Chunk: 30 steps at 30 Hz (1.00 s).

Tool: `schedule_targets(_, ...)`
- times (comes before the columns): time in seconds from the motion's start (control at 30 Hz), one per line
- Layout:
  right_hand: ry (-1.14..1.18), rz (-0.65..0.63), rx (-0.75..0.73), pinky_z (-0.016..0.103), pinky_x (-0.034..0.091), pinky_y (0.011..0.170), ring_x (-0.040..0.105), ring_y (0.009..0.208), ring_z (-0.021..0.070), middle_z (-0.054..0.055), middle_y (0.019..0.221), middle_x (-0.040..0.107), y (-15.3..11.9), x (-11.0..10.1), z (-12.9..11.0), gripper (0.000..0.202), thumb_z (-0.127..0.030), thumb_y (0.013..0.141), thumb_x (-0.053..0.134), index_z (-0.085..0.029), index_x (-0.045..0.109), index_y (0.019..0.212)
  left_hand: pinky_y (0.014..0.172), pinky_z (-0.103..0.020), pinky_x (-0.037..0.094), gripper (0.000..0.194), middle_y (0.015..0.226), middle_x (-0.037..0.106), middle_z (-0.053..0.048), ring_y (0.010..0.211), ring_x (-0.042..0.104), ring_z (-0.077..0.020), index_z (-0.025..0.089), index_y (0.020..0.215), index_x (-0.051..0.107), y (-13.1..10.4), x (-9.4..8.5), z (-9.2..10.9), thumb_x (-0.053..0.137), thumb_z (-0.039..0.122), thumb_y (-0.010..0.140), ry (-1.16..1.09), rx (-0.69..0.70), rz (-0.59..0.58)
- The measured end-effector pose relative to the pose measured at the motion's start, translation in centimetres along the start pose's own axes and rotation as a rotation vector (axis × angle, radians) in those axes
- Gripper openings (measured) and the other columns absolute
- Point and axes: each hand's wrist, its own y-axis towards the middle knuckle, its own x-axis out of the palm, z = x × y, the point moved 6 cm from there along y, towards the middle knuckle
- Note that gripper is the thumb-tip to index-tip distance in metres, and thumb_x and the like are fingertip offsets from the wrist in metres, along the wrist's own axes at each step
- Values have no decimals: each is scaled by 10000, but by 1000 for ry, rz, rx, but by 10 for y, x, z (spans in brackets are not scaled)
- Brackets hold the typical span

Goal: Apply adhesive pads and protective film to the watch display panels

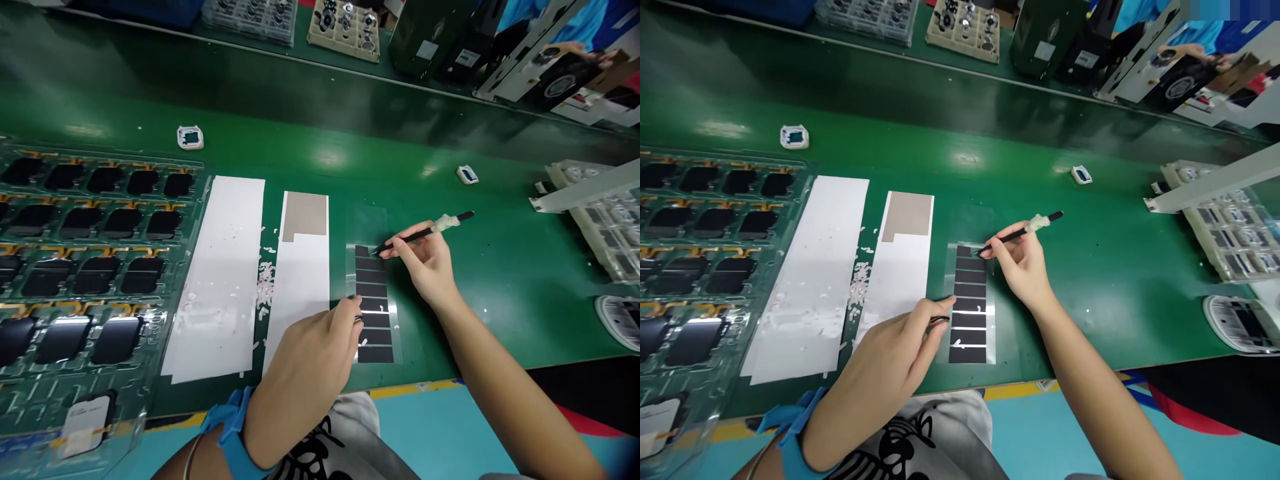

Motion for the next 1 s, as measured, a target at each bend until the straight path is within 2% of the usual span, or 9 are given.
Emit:
schedule_targets(0.17,19,-21,15,320,623,649,723,629,151,-24,751,703,0,1,1,364,-454,765,785,-223,522,864,482,-343,435,285,830,694,-118,638,643,-256,109,1230,490,6,8,3,302,218,1045,113,12,-65)
schedule_targets(0.5,42,-20,11,325,629,652,729,635,158,-14,758,708,-1,1,1,338,-422,778,784,-219,529,871,516,-352,485,168,884,720,-134,719,694,-284,169,1081,484,7,6,-1,336,238,1043,88,-33,-60)
schedule_targets(0.67,55,-14,-13,287,623,622,725,611,145,-19,745,700,-1,3,3,348,-424,783,781,-215,517,873,506,-321,477,155,932,733,-122,710,685,-247,162,1094,495,8,6,-2,361,215,1035,92,-25,-26)
schedule_targets(0.8,108,30,-11,281,625,557,731,583,163,-46,740,678,3,-2,7,370,-429,784,778,-224,491,896,424,-272,390,111,780,718,-27,507,574,-154,185,1022,558,4,-1,-7,451,204,1000,-11,-78,67)
schedule_targets(0.9,143,69,-66,281,631,533,728,572,165,-37,771,687,1,-5,-9,322,-361,807,771,-223,496,904,437,-234,443,105,744,729,17,532,605,-129,223,1008,644,-2,-13,-14,551,246,966,-242,-144,170)
schedule_targets(1.0,182,103,-211,290,657,600,738,648,158,-6,814,702,-17,2,-48,172,-219,877,697,-212,536,939,575,-196,552,168,864,776,33,698,695,-119,285,1078,714,-10,-25,-20,613,263,946,-440,-155,262)
